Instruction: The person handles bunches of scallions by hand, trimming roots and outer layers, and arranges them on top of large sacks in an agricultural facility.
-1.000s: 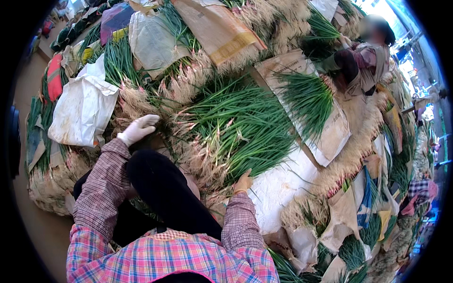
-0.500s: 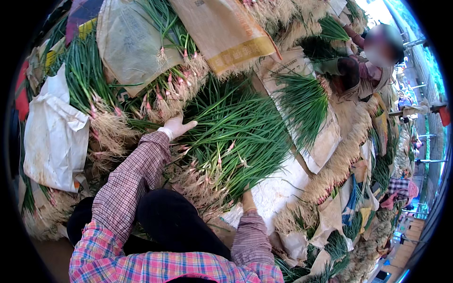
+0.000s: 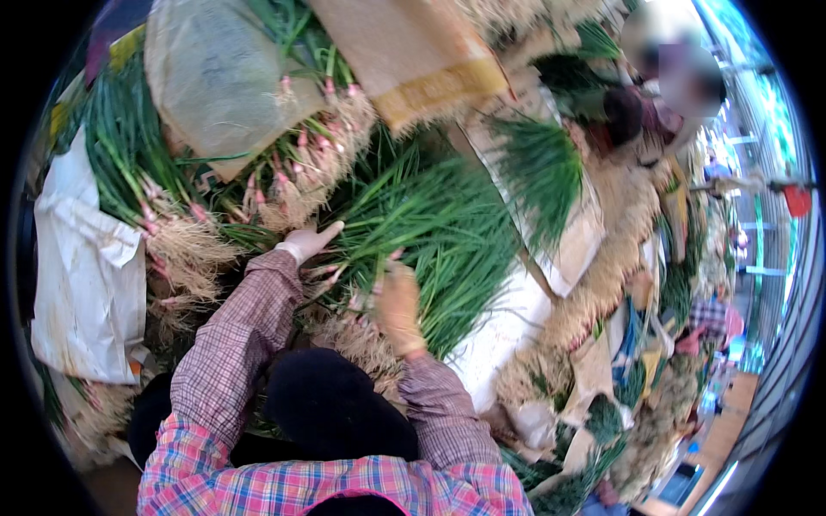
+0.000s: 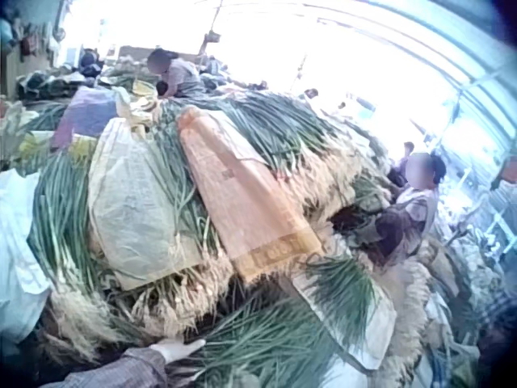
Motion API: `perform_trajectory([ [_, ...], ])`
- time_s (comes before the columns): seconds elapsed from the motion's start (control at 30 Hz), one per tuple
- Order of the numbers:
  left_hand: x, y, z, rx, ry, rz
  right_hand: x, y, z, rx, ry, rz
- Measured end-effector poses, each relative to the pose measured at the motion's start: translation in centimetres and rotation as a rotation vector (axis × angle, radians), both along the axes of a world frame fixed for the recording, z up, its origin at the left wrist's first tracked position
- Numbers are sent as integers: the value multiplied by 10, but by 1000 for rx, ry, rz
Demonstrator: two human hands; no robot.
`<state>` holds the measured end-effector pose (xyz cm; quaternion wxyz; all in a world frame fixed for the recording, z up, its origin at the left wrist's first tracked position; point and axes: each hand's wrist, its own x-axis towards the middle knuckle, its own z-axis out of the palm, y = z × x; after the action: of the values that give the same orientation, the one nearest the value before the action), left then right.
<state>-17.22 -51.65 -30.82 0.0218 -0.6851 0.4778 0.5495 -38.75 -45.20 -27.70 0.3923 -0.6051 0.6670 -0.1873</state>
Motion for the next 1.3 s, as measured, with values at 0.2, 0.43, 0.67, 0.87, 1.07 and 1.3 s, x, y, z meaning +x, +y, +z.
perform_trajectory([
  [0.2, -8, 32, -23, -231, 125, 14, 83, 44, -23, 254, -387, 49],
  [0.43, -20, 39, -31, -375, -270, -209, 17, 55, 8, -10, -253, 182],
  [0.67, -1, 14, -3, -208, 252, 286, -190, 116, -86, -81, -142, -889],
  [0.87, 20, 6, -10, 40, 199, 649, -181, 119, -145, 305, -349, -1193],
  [1.07, -14, -10, -9, 194, 208, 653, -153, 83, -127, 329, -887, -1046],
  [1.3, -27, 8, -55, -9, 88, 534, -95, 48, -106, 238, -992, -761],
])
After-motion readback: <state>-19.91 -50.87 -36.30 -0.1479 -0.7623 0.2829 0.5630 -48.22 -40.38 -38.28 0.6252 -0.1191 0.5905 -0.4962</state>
